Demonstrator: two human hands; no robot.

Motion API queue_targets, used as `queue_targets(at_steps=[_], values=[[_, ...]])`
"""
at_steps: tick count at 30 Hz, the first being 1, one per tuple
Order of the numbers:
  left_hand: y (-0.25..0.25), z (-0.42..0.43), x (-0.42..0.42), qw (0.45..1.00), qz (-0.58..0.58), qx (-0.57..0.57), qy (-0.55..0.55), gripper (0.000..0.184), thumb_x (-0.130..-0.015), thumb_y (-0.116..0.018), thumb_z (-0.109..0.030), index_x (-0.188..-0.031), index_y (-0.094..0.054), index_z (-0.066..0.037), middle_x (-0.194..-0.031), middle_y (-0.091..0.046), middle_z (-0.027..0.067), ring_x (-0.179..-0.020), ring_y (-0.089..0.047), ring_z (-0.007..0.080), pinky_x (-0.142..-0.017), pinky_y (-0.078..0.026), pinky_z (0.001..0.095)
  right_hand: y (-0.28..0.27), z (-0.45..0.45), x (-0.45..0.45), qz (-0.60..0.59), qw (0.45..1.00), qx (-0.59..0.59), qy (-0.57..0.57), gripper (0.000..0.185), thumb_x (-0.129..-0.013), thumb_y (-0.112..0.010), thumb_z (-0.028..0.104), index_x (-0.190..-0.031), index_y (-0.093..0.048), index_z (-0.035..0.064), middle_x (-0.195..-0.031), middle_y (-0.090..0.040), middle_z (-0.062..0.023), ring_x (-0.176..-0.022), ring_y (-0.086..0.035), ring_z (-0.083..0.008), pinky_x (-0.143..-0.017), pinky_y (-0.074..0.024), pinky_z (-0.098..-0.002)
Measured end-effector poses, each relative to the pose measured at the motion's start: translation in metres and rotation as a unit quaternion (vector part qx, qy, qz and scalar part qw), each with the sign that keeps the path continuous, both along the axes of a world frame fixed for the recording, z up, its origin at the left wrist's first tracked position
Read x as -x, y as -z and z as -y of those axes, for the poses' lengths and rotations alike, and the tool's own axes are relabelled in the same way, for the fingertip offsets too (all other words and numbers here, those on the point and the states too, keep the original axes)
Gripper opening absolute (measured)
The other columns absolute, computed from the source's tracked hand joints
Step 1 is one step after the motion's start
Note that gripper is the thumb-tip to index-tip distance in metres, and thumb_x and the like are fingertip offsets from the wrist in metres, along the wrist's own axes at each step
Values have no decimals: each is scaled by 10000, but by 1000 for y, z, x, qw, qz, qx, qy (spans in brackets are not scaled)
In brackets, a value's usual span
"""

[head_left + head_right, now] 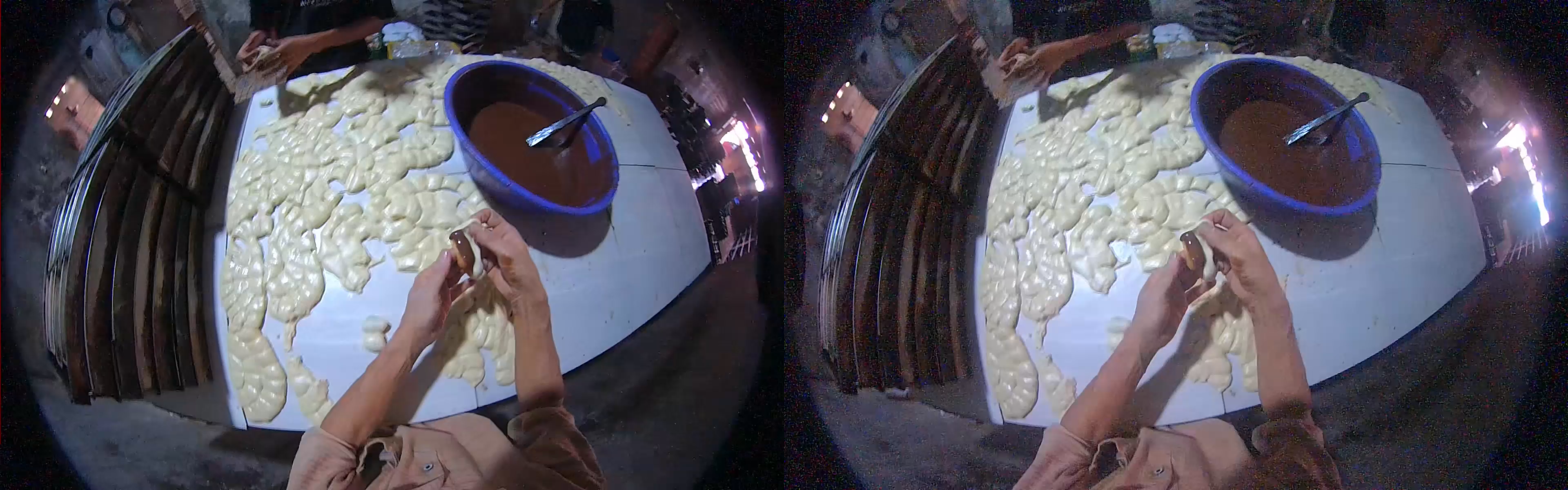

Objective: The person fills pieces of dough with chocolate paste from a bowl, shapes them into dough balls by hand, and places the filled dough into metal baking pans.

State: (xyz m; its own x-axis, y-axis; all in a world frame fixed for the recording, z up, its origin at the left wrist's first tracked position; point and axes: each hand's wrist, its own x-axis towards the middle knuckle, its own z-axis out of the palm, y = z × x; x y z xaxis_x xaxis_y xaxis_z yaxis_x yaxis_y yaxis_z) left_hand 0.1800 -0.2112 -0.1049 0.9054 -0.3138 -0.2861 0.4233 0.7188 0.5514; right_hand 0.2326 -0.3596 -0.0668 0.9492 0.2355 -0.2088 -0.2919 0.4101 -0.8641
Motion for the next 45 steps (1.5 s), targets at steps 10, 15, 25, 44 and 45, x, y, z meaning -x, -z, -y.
queue_targets(at_steps=[10,15,25,44,45], values=[[30,-59,39,981,-40,-149,-114,314,-944,-667,-174,-1182,-636,28,-1031,-692,82,-873,-667,122,-788,-550,252,9,-65,84,221,881,418,-23,529,-794,-692,18,-1298,-532,10,-1476,-335,-153,-1231,-517,-310,-987,-480,-387],[31,-63,52,950,55,-263,-157,377,-913,-704,-139,-1241,-626,30,-1028,-694,78,-858,-642,106,-737,-534,246,37,-88,94,332,808,482,70,286,-837,-671,0,-1121,-657,-33,-1211,-587,-170,-989,-649,-300,-816,-545,-361],[-5,-115,36,967,-18,-256,-6,299,-899,-727,-266,-1090,-700,-38,-870,-691,16,-707,-628,81,-601,-519,233,5,-88,108,33,981,182,-55,468,-881,-678,56,-1332,-570,-7,-1117,-690,-88,-1008,-639,-158,-912,-491,-292],[-11,-116,75,943,145,-298,38,307,-925,-691,-200,-1158,-677,-1,-978,-700,65,-758,-652,98,-654,-553,247,64,-115,121,277,861,378,194,275,-929,-687,253,-833,-642,-1,-699,-596,-94,-602,-568,-210,-576,-453,-341],[-9,-117,74,944,116,-306,43,298,-919,-699,-201,-1137,-685,1,-960,-703,62,-764,-653,95,-650,-546,242,65,-115,121,244,873,381,180,290,-923,-692,272,-846,-648,-5,-721,-612,-100,-609,-576,-218,-583,-459,-342]])
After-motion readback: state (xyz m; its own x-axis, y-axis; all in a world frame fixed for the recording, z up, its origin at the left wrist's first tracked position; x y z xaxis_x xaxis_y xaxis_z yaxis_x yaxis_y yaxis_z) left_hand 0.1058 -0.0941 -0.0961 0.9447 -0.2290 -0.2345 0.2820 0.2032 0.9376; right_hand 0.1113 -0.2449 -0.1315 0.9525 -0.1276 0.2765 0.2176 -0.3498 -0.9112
